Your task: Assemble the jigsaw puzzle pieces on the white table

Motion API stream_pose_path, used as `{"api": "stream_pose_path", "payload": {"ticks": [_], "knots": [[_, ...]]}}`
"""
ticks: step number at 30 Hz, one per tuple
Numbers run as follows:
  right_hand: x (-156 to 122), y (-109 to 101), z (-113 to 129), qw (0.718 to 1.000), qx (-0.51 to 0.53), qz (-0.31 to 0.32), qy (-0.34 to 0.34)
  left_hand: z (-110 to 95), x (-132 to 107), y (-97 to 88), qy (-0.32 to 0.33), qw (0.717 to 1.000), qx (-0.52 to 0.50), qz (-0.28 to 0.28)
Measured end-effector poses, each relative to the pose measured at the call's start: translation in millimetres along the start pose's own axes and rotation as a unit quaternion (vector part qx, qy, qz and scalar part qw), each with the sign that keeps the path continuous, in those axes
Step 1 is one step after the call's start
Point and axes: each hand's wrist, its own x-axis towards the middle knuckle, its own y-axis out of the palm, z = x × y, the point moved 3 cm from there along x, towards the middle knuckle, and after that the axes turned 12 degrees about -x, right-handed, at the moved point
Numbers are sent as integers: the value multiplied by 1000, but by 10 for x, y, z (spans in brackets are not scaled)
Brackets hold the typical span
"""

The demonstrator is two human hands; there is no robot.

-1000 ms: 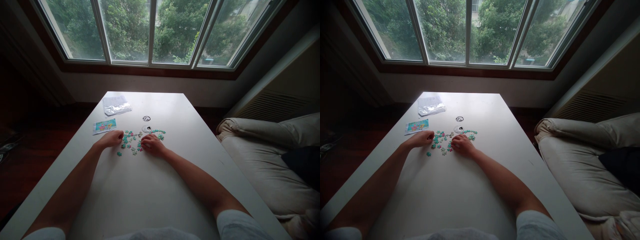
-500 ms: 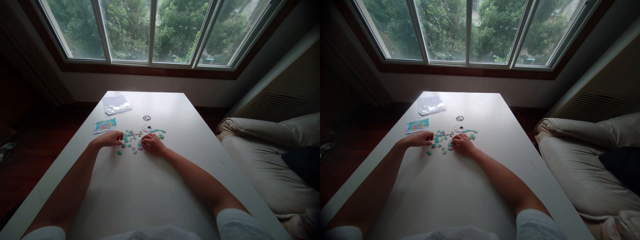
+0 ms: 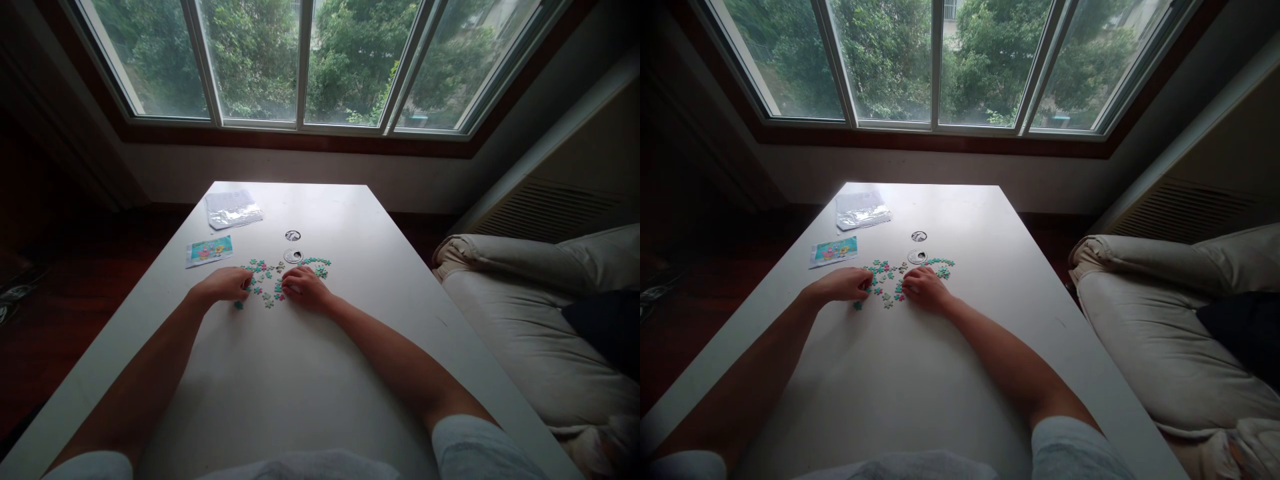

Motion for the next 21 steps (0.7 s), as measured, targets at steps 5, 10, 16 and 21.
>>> {"api": "stream_pose_path", "payload": {"ticks": [5, 10, 16, 21], "knots": [[6, -12, 10, 1000, -1, 1, 1, 71, -17, -86, 0, 1000, -4, -4], [11, -20, 16, 1000, -1, -2, -1, 180, -54, -174, -31, 999, 9, -14], [7, -14, 11, 1000, -4, -4, 1, -25, -15, -133, 6, 999, 17, -33], [14, -27, 24, 1000, -3, -2, 1, -242, 72, -19, 55, 996, 3, -73]]}}
